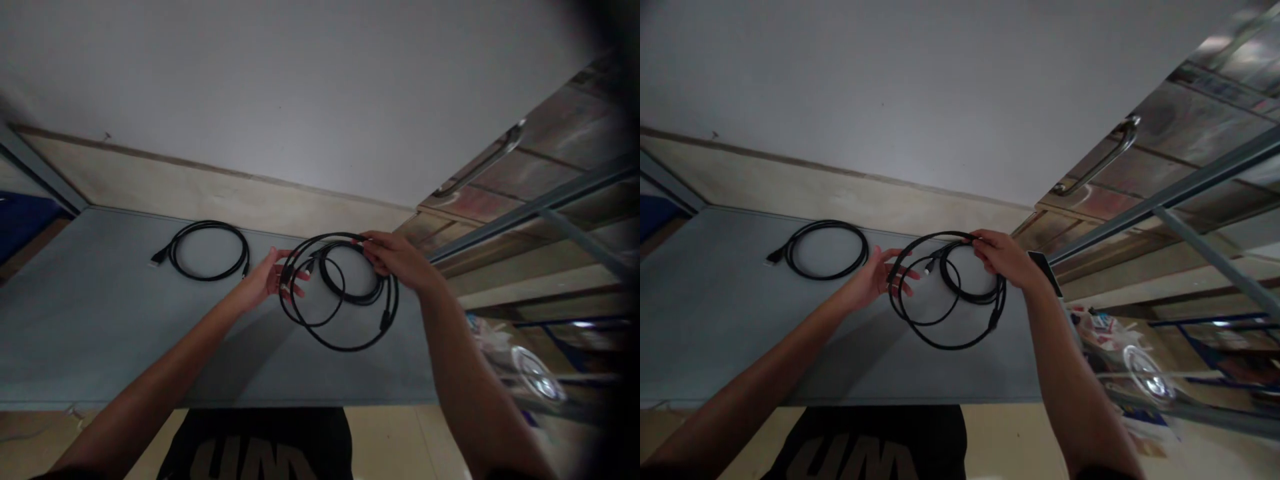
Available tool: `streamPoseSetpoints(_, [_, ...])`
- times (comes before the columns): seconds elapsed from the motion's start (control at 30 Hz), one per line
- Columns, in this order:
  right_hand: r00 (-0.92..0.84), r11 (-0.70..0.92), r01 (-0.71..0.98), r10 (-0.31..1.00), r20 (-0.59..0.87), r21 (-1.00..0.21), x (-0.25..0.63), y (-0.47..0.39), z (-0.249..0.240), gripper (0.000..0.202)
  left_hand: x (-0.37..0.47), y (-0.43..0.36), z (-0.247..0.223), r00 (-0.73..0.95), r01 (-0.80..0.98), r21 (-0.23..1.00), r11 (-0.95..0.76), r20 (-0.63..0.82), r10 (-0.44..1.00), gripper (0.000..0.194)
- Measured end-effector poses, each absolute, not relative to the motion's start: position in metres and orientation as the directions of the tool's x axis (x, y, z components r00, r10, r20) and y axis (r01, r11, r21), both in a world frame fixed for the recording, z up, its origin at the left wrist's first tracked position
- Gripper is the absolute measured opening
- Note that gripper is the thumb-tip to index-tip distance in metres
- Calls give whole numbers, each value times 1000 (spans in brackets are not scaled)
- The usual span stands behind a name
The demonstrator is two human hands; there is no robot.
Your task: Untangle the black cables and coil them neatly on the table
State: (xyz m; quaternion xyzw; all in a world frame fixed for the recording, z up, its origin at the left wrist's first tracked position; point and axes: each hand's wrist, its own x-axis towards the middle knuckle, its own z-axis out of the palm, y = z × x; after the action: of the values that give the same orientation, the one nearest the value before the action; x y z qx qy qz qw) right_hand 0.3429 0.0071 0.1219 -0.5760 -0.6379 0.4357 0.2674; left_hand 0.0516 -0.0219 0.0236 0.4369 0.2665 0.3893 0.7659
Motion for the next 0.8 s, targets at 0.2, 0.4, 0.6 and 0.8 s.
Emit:
streamPoseSetpoints(0.2, [-283,9,556,942,-180,-831,302,17,39,23,10,-9,19,394,122,983,137,-175,902,46])
streamPoseSetpoints(0.4, [-252,413,743,901,353,-527,276,22,-12,31,-4,-14,-6,507,387,907,-163,-62,859,47])
streamPoseSetpoints(0.6, [-66,419,588,877,475,-692,274,15,-17,28,-4,-12,-8,526,459,776,-434,156,836,43])
streamPoseSetpoints(0.8, [-43,62,89,997,58,-994,288,6,-5,35,-4,-18,6,239,402,842,-360,283,929,41])
